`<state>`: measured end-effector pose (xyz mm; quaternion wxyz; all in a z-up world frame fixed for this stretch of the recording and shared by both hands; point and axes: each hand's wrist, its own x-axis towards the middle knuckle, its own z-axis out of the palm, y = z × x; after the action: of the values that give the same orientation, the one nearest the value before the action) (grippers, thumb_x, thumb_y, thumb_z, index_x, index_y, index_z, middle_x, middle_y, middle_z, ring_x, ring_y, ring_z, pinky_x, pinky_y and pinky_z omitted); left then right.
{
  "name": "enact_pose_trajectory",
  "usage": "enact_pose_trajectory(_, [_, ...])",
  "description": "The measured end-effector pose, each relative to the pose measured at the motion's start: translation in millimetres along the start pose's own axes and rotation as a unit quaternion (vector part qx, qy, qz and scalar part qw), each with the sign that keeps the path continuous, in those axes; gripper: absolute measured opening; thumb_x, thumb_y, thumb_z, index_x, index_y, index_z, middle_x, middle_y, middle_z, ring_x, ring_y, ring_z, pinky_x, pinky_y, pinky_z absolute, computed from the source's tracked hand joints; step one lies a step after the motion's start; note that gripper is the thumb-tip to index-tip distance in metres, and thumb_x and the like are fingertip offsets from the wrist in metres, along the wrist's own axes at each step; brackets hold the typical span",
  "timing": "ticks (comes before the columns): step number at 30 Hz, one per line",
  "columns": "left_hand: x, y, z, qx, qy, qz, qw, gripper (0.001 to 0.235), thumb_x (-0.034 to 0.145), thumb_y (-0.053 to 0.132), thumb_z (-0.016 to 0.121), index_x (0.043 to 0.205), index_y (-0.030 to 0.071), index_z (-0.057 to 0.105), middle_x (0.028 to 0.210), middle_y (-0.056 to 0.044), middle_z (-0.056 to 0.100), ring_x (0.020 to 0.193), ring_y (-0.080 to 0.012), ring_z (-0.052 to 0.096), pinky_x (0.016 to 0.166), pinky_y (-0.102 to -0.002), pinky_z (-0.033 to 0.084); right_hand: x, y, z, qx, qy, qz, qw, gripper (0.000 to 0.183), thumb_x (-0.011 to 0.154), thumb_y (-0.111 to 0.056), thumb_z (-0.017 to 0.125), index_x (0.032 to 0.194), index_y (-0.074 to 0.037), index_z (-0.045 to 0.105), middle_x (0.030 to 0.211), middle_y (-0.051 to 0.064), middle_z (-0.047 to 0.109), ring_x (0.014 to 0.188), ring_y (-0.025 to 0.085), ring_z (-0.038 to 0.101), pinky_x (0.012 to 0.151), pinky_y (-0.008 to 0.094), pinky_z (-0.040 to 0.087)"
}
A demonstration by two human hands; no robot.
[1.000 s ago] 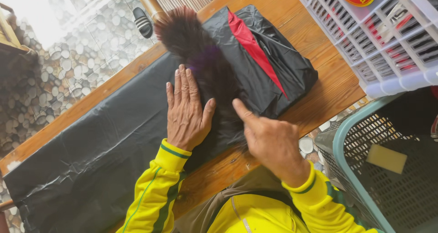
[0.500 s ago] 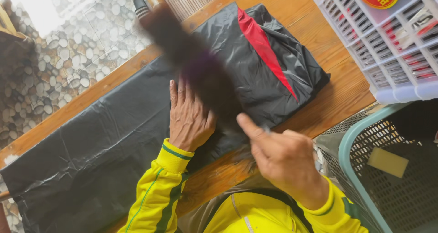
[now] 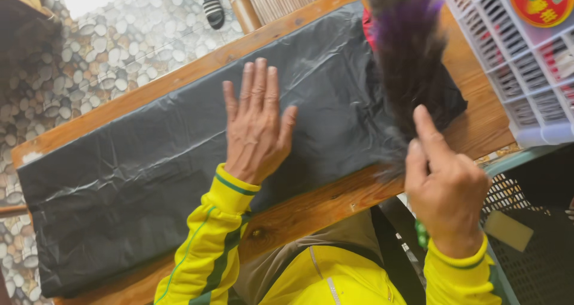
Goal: The person smooths a black plastic sheet on a wooden table, then uses a feather duster to wipe the surface. They repeatedly fold the sheet and continue dusting it with the duster.
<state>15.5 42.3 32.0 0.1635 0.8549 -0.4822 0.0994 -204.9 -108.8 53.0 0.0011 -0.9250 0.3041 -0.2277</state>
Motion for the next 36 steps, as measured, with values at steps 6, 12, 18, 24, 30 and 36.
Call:
enact_pose_trajectory(6, [-25,-55,34,0.082,-0.006,-0.108,0.991,0.060,0.100,0.034,0.037,0.146,-0.003,0.035,0.154,-0.020,0.026,0.144,-0.0319,0.019,0.114,-0.057,0.006,-9,-70,-1,0.138,-0.003,-0.160,0.977,0.039,0.086,-0.007,0.059,0.125,-0.009,0.066,0.114,0.001,0.071,0.041,0.021,0.036,0.046,0.037,0.032])
enact_pose_trajectory(12, [-23,-54,40,0.103,0.018,-0.085,0.991,0.051,0.087,0.021,0.046,0.130,-0.007,0.053,0.146,-0.023,0.041,0.142,-0.0333,0.025,0.114,-0.058,0.011,-8,-63,31,0.007,-0.085,-0.186,0.979,0.054,0.081,-0.021,0.055,0.134,-0.027,0.059,0.046,-0.005,0.043,0.034,0.019,0.043,0.038,0.038,0.028])
enact_pose_trajectory(18, [-22,-53,36,0.096,-0.002,-0.103,0.990,0.059,0.101,0.036,0.036,0.148,0.000,0.034,0.155,-0.017,0.027,0.145,-0.0305,0.021,0.115,-0.056,0.009,23,3,25,-0.194,-0.168,0.046,0.965,0.052,0.091,-0.034,0.052,0.142,-0.045,0.057,0.049,0.016,0.060,0.052,0.038,0.067,0.047,0.047,0.049])
enact_pose_trajectory(24, [-22,-52,36,0.104,-0.006,-0.104,0.989,0.059,0.101,0.036,0.037,0.148,0.000,0.034,0.155,-0.017,0.026,0.145,-0.0306,0.021,0.115,-0.057,0.010,14,-50,-4,-0.033,0.000,-0.042,0.999,0.044,0.097,-0.016,0.066,0.141,-0.017,0.068,0.054,0.009,0.054,0.044,0.031,0.044,0.050,0.044,0.038])
enact_pose_trajectory(30, [-28,-59,40,0.054,0.087,0.013,0.995,0.017,0.087,0.017,0.057,0.096,0.006,0.066,0.102,-0.018,0.063,0.126,-0.0500,0.043,0.111,-0.067,0.011,-5,-71,24,0.031,-0.094,-0.232,0.968,0.053,0.082,-0.017,0.055,0.136,-0.019,0.057,0.049,-0.007,0.042,0.039,0.018,0.042,0.041,0.035,0.032])
enact_pose_trajectory(36, [-22,-53,37,0.090,0.011,-0.104,0.990,0.059,0.100,0.035,0.039,0.147,-0.001,0.037,0.154,-0.018,0.028,0.144,-0.0315,0.023,0.114,-0.057,0.011,20,-5,32,-0.217,-0.163,0.022,0.962,0.056,0.090,-0.034,0.050,0.145,-0.045,0.052,0.046,0.010,0.059,0.048,0.034,0.066,0.044,0.044,0.049])
